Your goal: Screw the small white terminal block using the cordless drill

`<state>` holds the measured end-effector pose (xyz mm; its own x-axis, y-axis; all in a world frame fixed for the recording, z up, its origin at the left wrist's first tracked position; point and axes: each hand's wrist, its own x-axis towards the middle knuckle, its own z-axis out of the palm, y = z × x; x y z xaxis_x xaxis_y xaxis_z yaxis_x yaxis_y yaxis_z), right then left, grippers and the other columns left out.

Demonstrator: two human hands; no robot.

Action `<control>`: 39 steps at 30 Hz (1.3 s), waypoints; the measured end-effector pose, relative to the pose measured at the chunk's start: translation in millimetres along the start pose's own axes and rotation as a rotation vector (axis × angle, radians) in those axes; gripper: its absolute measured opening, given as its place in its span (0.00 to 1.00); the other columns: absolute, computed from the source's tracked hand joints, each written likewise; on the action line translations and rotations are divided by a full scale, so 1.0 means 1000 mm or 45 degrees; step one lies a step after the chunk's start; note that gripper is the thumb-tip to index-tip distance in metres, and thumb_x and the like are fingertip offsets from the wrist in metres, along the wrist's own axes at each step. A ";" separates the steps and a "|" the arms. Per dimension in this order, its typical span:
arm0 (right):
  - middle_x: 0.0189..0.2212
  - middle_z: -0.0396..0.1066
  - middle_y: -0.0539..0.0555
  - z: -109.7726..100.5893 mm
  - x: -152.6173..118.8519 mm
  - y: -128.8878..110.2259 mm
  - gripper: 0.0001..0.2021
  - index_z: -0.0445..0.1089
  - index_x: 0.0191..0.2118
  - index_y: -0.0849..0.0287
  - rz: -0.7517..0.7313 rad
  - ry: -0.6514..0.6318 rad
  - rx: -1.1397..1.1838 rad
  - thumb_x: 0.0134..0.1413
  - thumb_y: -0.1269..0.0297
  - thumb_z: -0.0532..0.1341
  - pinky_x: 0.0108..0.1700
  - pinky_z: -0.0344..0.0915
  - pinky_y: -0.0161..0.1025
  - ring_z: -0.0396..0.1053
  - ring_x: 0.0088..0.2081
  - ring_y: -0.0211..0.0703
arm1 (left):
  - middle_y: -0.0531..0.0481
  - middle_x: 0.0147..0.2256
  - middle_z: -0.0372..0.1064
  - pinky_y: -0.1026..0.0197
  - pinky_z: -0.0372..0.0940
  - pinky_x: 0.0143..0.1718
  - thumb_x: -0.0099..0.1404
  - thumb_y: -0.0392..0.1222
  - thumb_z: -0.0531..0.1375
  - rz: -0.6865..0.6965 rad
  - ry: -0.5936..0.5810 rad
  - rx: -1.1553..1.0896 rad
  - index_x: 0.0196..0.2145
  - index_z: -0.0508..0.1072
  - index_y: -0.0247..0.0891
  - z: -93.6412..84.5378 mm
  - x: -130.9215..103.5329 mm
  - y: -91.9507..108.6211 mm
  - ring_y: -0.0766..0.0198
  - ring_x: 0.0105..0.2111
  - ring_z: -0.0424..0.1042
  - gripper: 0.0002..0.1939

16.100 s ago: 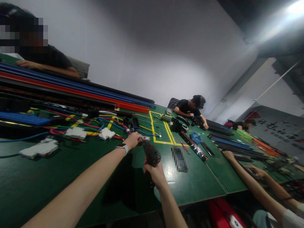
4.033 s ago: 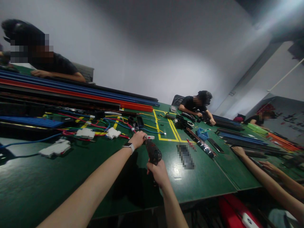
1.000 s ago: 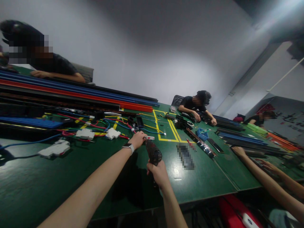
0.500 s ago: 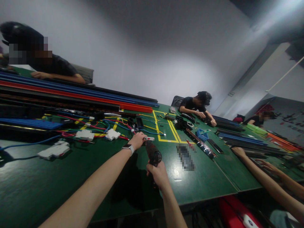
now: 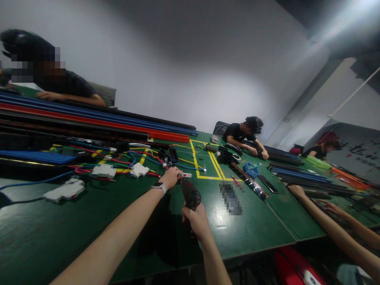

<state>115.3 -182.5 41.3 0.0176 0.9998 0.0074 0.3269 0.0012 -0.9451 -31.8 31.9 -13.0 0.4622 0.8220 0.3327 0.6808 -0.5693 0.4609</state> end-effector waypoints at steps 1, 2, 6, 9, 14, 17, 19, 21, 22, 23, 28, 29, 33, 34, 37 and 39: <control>0.20 0.71 0.50 0.000 0.000 0.000 0.05 0.70 0.31 0.59 0.000 0.000 -0.003 0.47 0.67 0.59 0.29 0.62 0.34 0.70 0.25 0.42 | 0.43 0.49 0.72 0.56 0.62 0.56 0.70 0.40 0.57 -0.001 0.000 0.001 0.52 0.77 0.42 0.000 0.000 0.000 0.57 0.51 0.68 0.16; 0.20 0.71 0.50 0.000 0.000 -0.001 0.05 0.70 0.31 0.59 -0.002 0.001 -0.004 0.47 0.67 0.58 0.29 0.62 0.34 0.69 0.25 0.42 | 0.43 0.49 0.72 0.56 0.62 0.56 0.69 0.40 0.57 -0.002 -0.001 0.002 0.52 0.77 0.42 0.000 0.000 0.000 0.57 0.51 0.68 0.15; 0.20 0.71 0.49 0.000 -0.001 -0.001 0.05 0.70 0.31 0.59 -0.008 -0.005 0.001 0.47 0.67 0.58 0.30 0.62 0.34 0.69 0.24 0.41 | 0.43 0.48 0.72 0.55 0.62 0.55 0.70 0.40 0.56 -0.002 -0.005 -0.001 0.51 0.77 0.42 0.000 0.000 0.000 0.57 0.51 0.68 0.15; 0.20 0.71 0.49 -0.001 -0.001 0.000 0.06 0.70 0.32 0.59 -0.021 -0.013 0.008 0.48 0.67 0.58 0.31 0.63 0.34 0.70 0.25 0.42 | 0.43 0.48 0.71 0.55 0.62 0.55 0.70 0.40 0.56 0.000 -0.003 -0.004 0.51 0.77 0.42 0.001 0.000 -0.001 0.57 0.51 0.68 0.15; 0.19 0.70 0.49 0.000 -0.001 0.002 0.05 0.70 0.31 0.59 -0.024 -0.009 0.002 0.48 0.67 0.58 0.31 0.63 0.34 0.69 0.25 0.42 | 0.43 0.48 0.71 0.56 0.62 0.55 0.70 0.39 0.56 0.012 0.012 0.001 0.51 0.77 0.41 0.004 0.001 -0.003 0.57 0.50 0.68 0.15; 0.19 0.70 0.49 0.000 0.001 0.004 0.06 0.71 0.32 0.60 -0.007 -0.001 0.009 0.47 0.67 0.58 0.30 0.62 0.34 0.69 0.24 0.41 | 0.43 0.47 0.71 0.56 0.63 0.54 0.69 0.39 0.56 0.009 0.003 0.007 0.51 0.77 0.42 0.006 0.002 -0.006 0.58 0.50 0.68 0.15; 0.19 0.70 0.49 0.000 0.001 0.005 0.06 0.71 0.32 0.60 -0.016 -0.004 0.014 0.47 0.68 0.58 0.30 0.62 0.34 0.69 0.24 0.41 | 0.43 0.47 0.71 0.56 0.63 0.54 0.69 0.39 0.57 0.014 0.001 0.014 0.51 0.77 0.42 0.007 0.003 -0.007 0.58 0.50 0.68 0.15; 0.20 0.70 0.49 0.000 0.001 0.006 0.06 0.71 0.32 0.60 -0.025 -0.008 0.010 0.47 0.68 0.58 0.30 0.62 0.34 0.69 0.25 0.41 | 0.43 0.47 0.71 0.56 0.63 0.54 0.69 0.39 0.57 0.017 0.006 0.022 0.51 0.77 0.43 0.008 0.003 -0.007 0.58 0.50 0.68 0.15; 0.20 0.70 0.50 0.000 0.001 0.006 0.06 0.71 0.32 0.60 -0.024 -0.010 0.006 0.47 0.68 0.58 0.30 0.62 0.34 0.69 0.25 0.41 | 0.43 0.47 0.71 0.56 0.63 0.54 0.69 0.39 0.56 0.018 0.008 0.025 0.51 0.77 0.43 0.008 0.003 -0.008 0.57 0.50 0.68 0.15; 0.20 0.71 0.50 0.000 0.001 0.006 0.06 0.71 0.31 0.60 -0.022 -0.008 0.002 0.48 0.68 0.58 0.30 0.62 0.34 0.69 0.25 0.41 | 0.43 0.47 0.71 0.56 0.63 0.54 0.69 0.39 0.56 0.018 0.009 0.026 0.50 0.77 0.43 0.008 0.003 -0.008 0.57 0.50 0.68 0.15; 0.20 0.70 0.49 -0.001 0.001 0.005 0.05 0.70 0.31 0.59 -0.025 0.004 0.008 0.48 0.68 0.58 0.30 0.62 0.34 0.69 0.24 0.40 | 0.43 0.48 0.72 0.55 0.63 0.55 0.70 0.40 0.56 0.021 0.009 0.029 0.51 0.77 0.42 0.007 0.002 -0.007 0.57 0.50 0.68 0.15; 0.20 0.70 0.49 -0.001 0.001 0.005 0.05 0.70 0.31 0.59 -0.024 0.005 0.011 0.47 0.69 0.58 0.29 0.62 0.34 0.69 0.24 0.40 | 0.43 0.48 0.72 0.55 0.63 0.55 0.70 0.41 0.56 0.021 0.011 0.029 0.51 0.77 0.42 0.007 0.002 -0.007 0.57 0.51 0.68 0.15; 0.20 0.70 0.49 0.000 0.001 0.004 0.05 0.71 0.30 0.60 -0.024 0.003 0.014 0.47 0.69 0.58 0.29 0.62 0.34 0.69 0.23 0.41 | 0.43 0.48 0.72 0.55 0.63 0.55 0.70 0.40 0.56 0.026 0.014 0.025 0.51 0.77 0.42 0.006 0.001 -0.006 0.57 0.51 0.68 0.15; 0.20 0.70 0.49 0.000 0.001 0.004 0.05 0.70 0.30 0.60 -0.025 0.004 0.013 0.47 0.68 0.58 0.29 0.62 0.34 0.69 0.23 0.41 | 0.43 0.48 0.72 0.56 0.63 0.55 0.70 0.40 0.55 0.027 0.016 0.025 0.51 0.77 0.42 0.005 0.001 -0.005 0.57 0.51 0.68 0.15; 0.19 0.70 0.49 0.000 0.001 0.004 0.04 0.70 0.30 0.59 -0.032 0.006 0.012 0.48 0.68 0.58 0.28 0.61 0.34 0.69 0.23 0.41 | 0.43 0.48 0.72 0.56 0.63 0.55 0.70 0.41 0.56 0.028 0.017 0.024 0.51 0.77 0.42 0.004 0.001 -0.005 0.57 0.50 0.68 0.15; 0.19 0.70 0.49 0.000 0.001 0.005 0.04 0.70 0.30 0.59 -0.027 0.006 0.015 0.48 0.68 0.58 0.28 0.61 0.34 0.69 0.23 0.41 | 0.43 0.48 0.72 0.56 0.63 0.55 0.70 0.41 0.56 0.024 0.012 0.024 0.51 0.77 0.42 0.004 0.000 -0.004 0.57 0.51 0.68 0.15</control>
<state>117.2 -181.9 37.1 0.0156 0.9995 0.0288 0.3157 0.0224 -0.9486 -32.2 34.7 -17.9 0.4698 0.8108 0.3492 0.6826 -0.5845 0.4387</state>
